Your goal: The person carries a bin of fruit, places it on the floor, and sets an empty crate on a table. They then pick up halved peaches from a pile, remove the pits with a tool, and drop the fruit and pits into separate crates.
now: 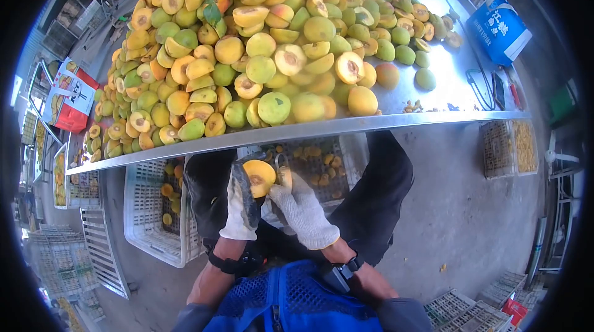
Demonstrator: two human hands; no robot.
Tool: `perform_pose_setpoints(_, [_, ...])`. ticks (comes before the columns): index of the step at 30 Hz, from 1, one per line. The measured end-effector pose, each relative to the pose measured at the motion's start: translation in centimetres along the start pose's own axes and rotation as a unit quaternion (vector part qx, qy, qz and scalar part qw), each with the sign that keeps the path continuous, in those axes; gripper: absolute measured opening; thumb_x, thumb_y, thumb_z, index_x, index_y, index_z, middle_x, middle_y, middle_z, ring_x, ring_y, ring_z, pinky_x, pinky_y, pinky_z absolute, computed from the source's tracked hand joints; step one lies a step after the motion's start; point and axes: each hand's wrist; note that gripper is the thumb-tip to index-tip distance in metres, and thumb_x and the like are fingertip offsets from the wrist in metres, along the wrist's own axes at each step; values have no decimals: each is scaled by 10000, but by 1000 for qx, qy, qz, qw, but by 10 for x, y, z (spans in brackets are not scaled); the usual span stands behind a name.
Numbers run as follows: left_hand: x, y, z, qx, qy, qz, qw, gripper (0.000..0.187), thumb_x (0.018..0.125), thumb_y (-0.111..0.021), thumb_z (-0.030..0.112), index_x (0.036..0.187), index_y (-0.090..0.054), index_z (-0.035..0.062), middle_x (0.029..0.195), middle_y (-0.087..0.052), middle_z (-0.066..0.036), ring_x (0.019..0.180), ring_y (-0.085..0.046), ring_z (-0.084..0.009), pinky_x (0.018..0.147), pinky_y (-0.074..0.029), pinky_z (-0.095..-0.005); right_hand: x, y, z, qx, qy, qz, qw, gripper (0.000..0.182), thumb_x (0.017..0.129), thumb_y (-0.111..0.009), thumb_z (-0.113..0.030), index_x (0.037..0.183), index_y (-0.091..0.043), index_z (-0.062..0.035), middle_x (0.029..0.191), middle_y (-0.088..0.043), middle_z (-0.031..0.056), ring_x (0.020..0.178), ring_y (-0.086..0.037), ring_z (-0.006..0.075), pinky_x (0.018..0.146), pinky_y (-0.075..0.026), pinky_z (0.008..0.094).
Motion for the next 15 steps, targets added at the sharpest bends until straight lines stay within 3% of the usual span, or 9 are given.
perform_pose_setpoints(1, [1, 2, 6, 195, -57, -26, 979, 502, 963, -597, 250, 1374, -421, 21, 1220, -592, -123, 1077, -621, -210, 920, -524, -329, 1, 4, 3, -32, 19, 7, 999, 260, 953, -545, -263, 1076, -532, -34, 736, -559, 29, 589, -490, 98, 515, -402, 248])
perform_pose_setpoints(2, [1, 3, 11, 378, -122, -29, 917, 524, 925, -654, 236, 1351, -438, 19, 1195, -600, -119, 1064, -625, -213, 904, -526, -329, 2, 6, 4, -64, 37, 16, 997, 260, 945, -548, -246, 1068, -526, -17, 750, -562, 47, 625, -515, 126, 556, -428, 281])
perform_pose_setpoints(3, [1, 8, 12, 459, -185, -27, 869, 552, 893, -694, 230, 1338, -446, 17, 1182, -603, -115, 1060, -625, -214, 898, -525, -329, -2, 6, 1, -72, 30, 19, 997, 263, 939, -552, -240, 1068, -526, -12, 764, -566, 62, 654, -531, 142, 587, -441, 298])
perform_pose_setpoints(6, [5, 15, 2, 494, -209, -6, 844, 619, 788, -777, 151, 1298, -457, 4, 1156, -606, -118, 1054, -622, -237, 891, -524, -335, -9, 3, 0, -109, 39, 6, 993, 270, 942, -554, -240, 1082, -528, -10, 806, -582, 118, 703, -565, 225, 658, -462, 346])
perform_pose_setpoints(8, [6, 10, 2, 411, -170, -19, 895, 590, 805, -752, 106, 1303, -453, 4, 1160, -602, -123, 1051, -620, -239, 870, -539, -329, -13, 3, 2, -139, 54, -8, 989, 275, 952, -552, -246, 1096, -531, -13, 833, -594, 159, 722, -583, 293, 698, -472, 378])
perform_pose_setpoints(9, [7, 6, 5, 229, -89, 12, 969, 551, 831, -728, 118, 1301, -460, 12, 1162, -601, -119, 1054, -619, -234, 844, -550, -323, -15, 3, 2, -156, 69, 2, 985, 276, 957, -549, -250, 1099, -533, -15, 837, -598, 163, 725, -588, 307, 699, -472, 386])
perform_pose_setpoints(10, [8, -6, 18, 37, -4, 42, 998, 513, 858, -705, 131, 1299, -467, 19, 1165, -600, -115, 1056, -618, -230, 819, -562, -318, -17, 4, 2, -173, 84, 12, 981, 276, 962, -547, -254, 1102, -536, -16, 842, -601, 167, 727, -593, 322, 701, -472, 394])
perform_pose_setpoints(11, [8, -13, 25, -158, 81, 73, 981, 476, 884, -682, 144, 1296, -475, 26, 1167, -599, -110, 1058, -616, -225, 793, -573, -313, -18, 4, 1, -190, 98, 20, 977, 277, 966, -544, -258, 1105, -538, -18, 846, -604, 171, 730, -597, 336, 703, -473, 402])
perform_pose_setpoints(15, [4, -2, 15, -4, 19, 41, 999, 348, 977, -583, 337, 1230, -502, 113, 1156, -562, -52, 1057, -586, -164, 886, -525, -334, -24, -3, -12, -204, 48, -4, 978, 286, 972, -542, -278, 1106, -554, -26, 805, -618, 160, 700, -617, 297, 664, -469, 395])
Point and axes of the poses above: each hand's wrist, its own x-axis towards the middle knuckle, its own y-axis out of the back of the hand, z = x × y
